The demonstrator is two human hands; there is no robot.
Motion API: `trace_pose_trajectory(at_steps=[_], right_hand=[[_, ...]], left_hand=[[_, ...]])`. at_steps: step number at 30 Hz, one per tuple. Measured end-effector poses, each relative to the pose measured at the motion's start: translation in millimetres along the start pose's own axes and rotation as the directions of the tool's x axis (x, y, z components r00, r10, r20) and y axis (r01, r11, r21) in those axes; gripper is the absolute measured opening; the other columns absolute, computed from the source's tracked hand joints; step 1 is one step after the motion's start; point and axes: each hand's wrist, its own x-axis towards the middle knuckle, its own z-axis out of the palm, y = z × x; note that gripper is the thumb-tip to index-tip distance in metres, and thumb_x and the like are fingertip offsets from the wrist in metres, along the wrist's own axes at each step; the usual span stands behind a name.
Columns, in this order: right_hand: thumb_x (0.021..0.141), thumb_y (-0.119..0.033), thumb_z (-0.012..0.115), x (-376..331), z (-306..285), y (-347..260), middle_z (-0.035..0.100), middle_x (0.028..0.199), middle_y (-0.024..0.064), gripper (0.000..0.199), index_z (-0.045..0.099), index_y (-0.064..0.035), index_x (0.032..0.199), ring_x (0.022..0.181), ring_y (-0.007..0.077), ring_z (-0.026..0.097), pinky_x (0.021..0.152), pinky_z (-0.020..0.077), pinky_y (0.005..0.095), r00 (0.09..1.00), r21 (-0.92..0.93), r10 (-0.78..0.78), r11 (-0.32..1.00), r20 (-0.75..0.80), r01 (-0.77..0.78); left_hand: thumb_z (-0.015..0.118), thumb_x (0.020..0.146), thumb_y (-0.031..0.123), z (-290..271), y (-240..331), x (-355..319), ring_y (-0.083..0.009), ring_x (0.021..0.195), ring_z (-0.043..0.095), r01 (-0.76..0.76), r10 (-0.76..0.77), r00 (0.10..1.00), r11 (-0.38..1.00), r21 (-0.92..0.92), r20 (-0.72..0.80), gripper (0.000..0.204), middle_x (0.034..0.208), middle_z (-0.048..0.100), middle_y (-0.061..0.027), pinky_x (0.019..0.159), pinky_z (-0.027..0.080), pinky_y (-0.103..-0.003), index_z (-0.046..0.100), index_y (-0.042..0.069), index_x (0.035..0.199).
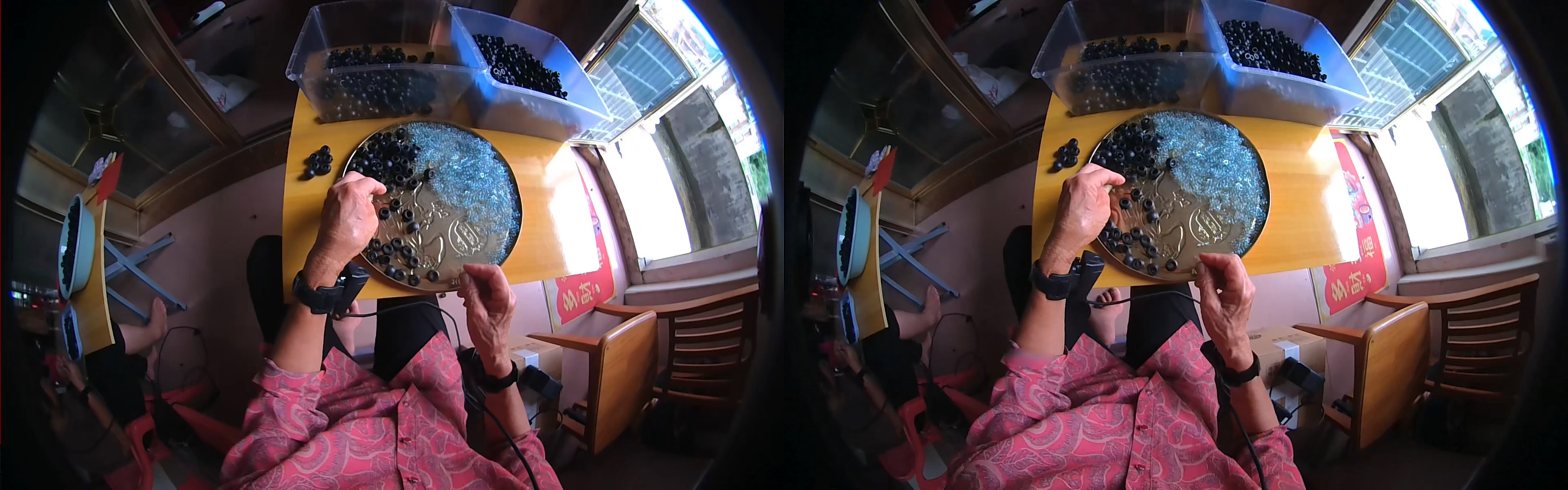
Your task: Inspecting and sorting small black plastic components on a decorative plate.
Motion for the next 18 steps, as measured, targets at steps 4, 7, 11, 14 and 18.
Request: trace_pose_trajectory(at_steps=[4,7,11,14,18], right_hand=[[0.088,-0.002,0.064,0.9,0.5,-1.7,0.06,0.074,0.0038,0.007,0.062,-0.0001,0.095,0.065,0.0084,0.059,0.059,0.0468,0.0229,1.0,-0.015,0.0,1.0,0.008,0.0],[0.088,-0.003,0.063,0.2,0.4,0.0,0.061,0.074,0.0037,0.007,0.062,-0.0001,0.095,0.066,0.0083,0.059,0.06,0.047,0.0229,1.0,-0.011,0.007,1.0,0.004,-0.007],[0.089,-0.003,0.064,-0.1,0.6,-1.0,0.061,0.074,0.0036,0.007,0.062,-0.0002,0.095,0.066,0.0084,0.06,0.06,0.0476,0.0229,1.0,0.01,0.025,1.0,0.002,-0.025],[0.088,-0.003,0.064,-0.6,0.2,0.4,0.061,0.075,0.0037,0.007,0.062,0.0001,0.095,0.067,0.0084,0.06,0.061,0.048,0.0228,1.0,0.014,0.021,1.0,0.01,-0.021],[0.088,-0.003,0.064,-0.2,0.0,0.8,0.061,0.075,0.0039,0.007,0.062,0.0003,0.095,0.067,0.0086,0.06,0.061,0.0481,0.0229,1.0,-0.002,0.012,1.0,0.012,-0.012]], left_hand=[[0.052,0.081,-0.006,-8.3,-1.4,3.2,-0.0324,0.088,0.064,0.043,-0.043,0.999,0.997,0.067,0.005,0.018,0.092,0.065,-0.0158,0.08,0.05,-0.037,0.067,0.0,0.091],[0.053,0.081,-0.005,-10.0,5.0,4.5,-0.0322,0.089,0.064,0.067,-0.07,0.997,0.996,0.066,0.03,0.018,0.092,0.065,-0.0157,0.081,0.05,-0.037,0.067,0.0,0.092],[0.053,0.081,-0.005,-5.7,3.3,5.8,-0.0324,0.089,0.063,0.034,-0.038,0.998,0.997,0.067,0.057,0.019,0.093,0.064,-0.0164,0.081,0.05,-0.038,0.067,-0.001,0.093],[0.054,0.079,-0.006,-3.7,-0.8,8.8,-0.0325,0.089,0.063,-0.011,0.01,1.0,0.999,0.047,0.019,0.021,0.093,0.064,-0.0175,0.081,0.049,-0.038,0.067,-0.002,0.095],[0.056,0.076,-0.006,4.7,-7.1,12.3,-0.0325,0.089,0.062,-0.08,0.076,0.996,0.994,0.079,0.054,0.023,0.093,0.064,-0.0179,0.081,0.049,-0.037,0.068,-0.001,0.095]])
